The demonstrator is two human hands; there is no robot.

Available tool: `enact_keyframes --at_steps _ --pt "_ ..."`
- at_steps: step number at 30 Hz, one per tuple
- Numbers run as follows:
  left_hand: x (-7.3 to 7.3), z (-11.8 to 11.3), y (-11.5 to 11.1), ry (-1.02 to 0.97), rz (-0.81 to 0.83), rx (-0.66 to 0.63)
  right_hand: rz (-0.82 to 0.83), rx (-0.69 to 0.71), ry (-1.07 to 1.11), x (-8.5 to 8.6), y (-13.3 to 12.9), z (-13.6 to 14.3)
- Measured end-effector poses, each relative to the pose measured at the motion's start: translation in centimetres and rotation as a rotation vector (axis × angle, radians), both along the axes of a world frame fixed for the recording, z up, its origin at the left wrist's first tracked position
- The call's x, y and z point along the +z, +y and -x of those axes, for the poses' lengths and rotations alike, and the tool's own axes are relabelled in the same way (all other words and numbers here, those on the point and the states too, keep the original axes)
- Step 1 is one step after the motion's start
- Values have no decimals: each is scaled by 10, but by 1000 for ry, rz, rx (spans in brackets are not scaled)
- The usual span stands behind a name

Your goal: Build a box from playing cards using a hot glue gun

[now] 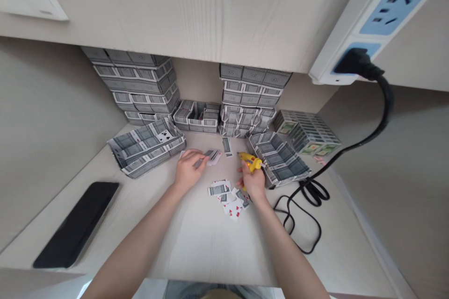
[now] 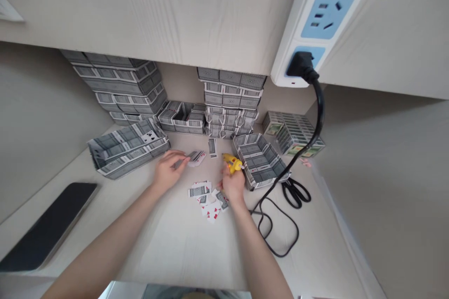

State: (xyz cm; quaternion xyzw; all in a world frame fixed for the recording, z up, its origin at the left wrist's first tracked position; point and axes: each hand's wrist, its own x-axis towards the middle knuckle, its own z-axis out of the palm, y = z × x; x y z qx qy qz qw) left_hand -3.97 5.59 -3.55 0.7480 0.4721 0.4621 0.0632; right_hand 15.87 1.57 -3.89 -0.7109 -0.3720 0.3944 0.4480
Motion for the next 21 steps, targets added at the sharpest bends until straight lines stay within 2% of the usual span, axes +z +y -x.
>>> enact_keyframes --at_steps 8,12,15,21 --pt "-1 0 1 2 3 12 14 -10 -7 3 0 0" --pt "-2 -1 1 6 4 16 28 40 17 1 1 -2" --pt "-2 -2 1 8 7 17 20 -1 2 -1 2 -2" --pt "-4 -1 1 2 14 16 20 16 -27 -1 1 -2"
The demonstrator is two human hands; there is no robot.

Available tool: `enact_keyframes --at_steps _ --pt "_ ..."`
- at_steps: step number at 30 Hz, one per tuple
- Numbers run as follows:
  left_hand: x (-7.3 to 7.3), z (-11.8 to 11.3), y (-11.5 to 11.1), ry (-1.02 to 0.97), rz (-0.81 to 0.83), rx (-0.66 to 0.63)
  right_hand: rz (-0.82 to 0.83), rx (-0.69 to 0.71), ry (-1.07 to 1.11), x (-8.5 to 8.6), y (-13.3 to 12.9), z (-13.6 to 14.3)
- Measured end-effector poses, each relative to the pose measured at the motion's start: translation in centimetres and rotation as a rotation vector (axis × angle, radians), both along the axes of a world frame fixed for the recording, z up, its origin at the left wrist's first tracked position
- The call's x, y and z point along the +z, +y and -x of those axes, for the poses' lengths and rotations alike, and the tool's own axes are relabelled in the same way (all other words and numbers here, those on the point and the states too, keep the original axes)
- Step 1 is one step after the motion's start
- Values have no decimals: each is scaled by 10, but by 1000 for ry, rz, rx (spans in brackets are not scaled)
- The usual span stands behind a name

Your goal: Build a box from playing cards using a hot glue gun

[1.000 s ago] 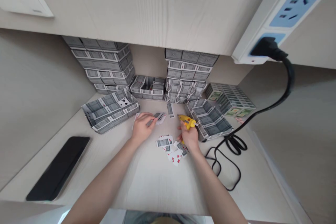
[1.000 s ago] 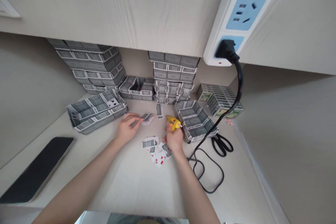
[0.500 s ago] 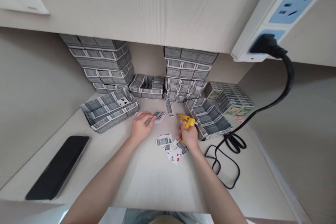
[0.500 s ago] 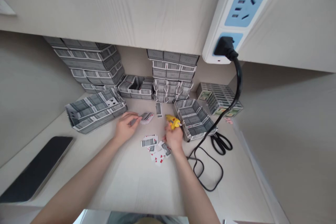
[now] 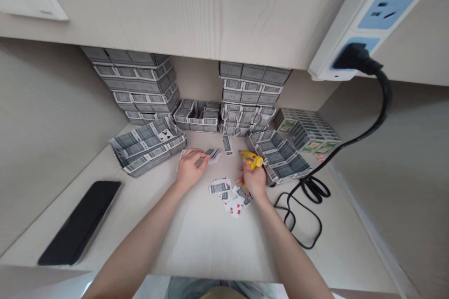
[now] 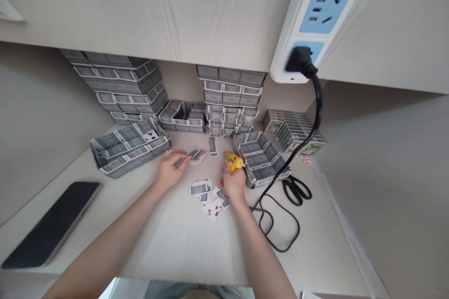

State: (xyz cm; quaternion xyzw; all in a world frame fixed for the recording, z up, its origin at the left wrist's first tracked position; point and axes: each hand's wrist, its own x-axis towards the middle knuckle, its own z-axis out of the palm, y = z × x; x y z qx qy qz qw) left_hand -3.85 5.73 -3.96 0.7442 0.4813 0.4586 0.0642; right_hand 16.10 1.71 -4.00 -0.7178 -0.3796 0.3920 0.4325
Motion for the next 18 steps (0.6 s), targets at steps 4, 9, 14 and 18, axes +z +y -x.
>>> enact_keyframes --at_steps 4,9,14,18 --pt "0 0 1 -9 0 -1 10 39 10 2 -1 0" --pt "0 1 0 -16 -4 -1 -25 -13 10 2 -2 0" --pt "-1 2 1 -6 -3 -6 2 2 -1 2 -1 0" --pt "0 3 1 -8 -6 -7 11 8 -15 2 -1 0"
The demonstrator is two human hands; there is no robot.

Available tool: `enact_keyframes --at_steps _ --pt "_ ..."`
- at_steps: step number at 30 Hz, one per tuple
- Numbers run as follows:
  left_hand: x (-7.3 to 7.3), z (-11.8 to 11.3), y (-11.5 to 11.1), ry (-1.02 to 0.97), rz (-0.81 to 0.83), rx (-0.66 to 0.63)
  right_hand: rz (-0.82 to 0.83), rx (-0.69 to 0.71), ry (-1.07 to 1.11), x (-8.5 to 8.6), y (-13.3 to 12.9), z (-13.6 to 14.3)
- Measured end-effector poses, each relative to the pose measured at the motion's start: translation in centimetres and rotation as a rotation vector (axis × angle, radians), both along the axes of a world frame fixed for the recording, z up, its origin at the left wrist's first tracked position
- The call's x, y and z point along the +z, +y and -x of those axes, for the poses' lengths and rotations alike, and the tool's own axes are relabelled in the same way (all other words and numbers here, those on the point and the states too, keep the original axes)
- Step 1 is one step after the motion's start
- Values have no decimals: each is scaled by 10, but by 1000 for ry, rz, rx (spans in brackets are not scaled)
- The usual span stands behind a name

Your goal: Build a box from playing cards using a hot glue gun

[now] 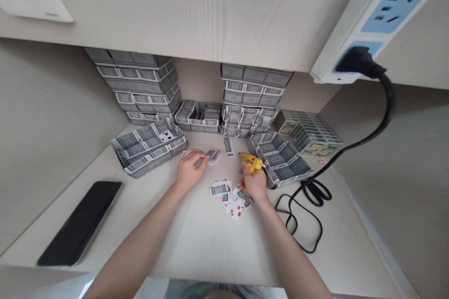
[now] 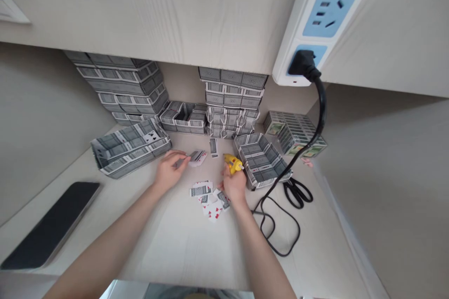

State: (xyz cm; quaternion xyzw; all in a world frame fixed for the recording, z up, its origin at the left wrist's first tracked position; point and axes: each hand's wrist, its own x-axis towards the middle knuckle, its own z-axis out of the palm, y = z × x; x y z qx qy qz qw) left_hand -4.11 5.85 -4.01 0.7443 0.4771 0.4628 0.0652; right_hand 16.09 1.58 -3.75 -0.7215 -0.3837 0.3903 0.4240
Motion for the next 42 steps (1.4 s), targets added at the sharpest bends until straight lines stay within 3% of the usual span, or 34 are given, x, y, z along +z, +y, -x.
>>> enact_keyframes --at_steps 33,42 --pt "4 -1 -4 6 6 2 -5 41 -48 -1 2 -2" --pt "1 1 1 -52 -1 79 -11 50 -1 -4 4 -6"
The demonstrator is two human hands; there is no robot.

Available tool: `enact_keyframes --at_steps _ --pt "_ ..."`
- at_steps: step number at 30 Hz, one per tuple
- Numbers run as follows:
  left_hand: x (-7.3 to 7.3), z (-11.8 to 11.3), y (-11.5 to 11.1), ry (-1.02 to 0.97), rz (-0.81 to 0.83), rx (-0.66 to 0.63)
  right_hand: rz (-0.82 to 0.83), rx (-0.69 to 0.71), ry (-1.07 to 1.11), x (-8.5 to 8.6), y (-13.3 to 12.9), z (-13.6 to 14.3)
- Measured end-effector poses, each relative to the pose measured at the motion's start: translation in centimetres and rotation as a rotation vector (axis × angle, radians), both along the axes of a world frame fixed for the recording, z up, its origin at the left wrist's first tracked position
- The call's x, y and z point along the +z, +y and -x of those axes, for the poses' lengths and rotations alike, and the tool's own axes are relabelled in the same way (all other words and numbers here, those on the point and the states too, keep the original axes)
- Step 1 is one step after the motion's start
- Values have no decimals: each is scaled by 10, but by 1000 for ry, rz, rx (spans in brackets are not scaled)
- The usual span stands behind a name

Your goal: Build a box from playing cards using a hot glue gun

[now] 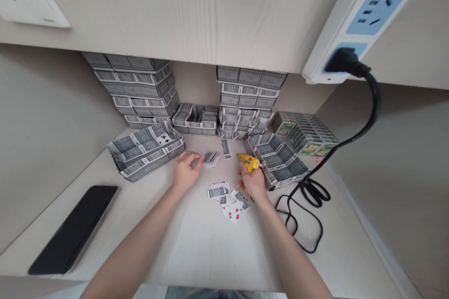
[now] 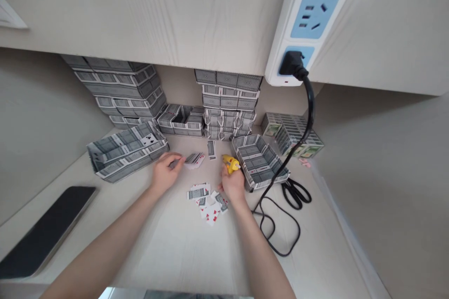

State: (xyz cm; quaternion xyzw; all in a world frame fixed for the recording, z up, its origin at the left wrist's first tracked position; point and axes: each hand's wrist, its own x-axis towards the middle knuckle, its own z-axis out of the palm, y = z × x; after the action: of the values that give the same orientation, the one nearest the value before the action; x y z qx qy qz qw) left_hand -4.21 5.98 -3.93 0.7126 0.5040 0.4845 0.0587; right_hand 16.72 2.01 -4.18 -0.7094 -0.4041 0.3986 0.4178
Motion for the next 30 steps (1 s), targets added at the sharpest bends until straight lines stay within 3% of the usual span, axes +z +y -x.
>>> enact_keyframes --at_steps 30 --pt "-2 -1 0 5 10 -31 -21 13 -4 1 2 0"
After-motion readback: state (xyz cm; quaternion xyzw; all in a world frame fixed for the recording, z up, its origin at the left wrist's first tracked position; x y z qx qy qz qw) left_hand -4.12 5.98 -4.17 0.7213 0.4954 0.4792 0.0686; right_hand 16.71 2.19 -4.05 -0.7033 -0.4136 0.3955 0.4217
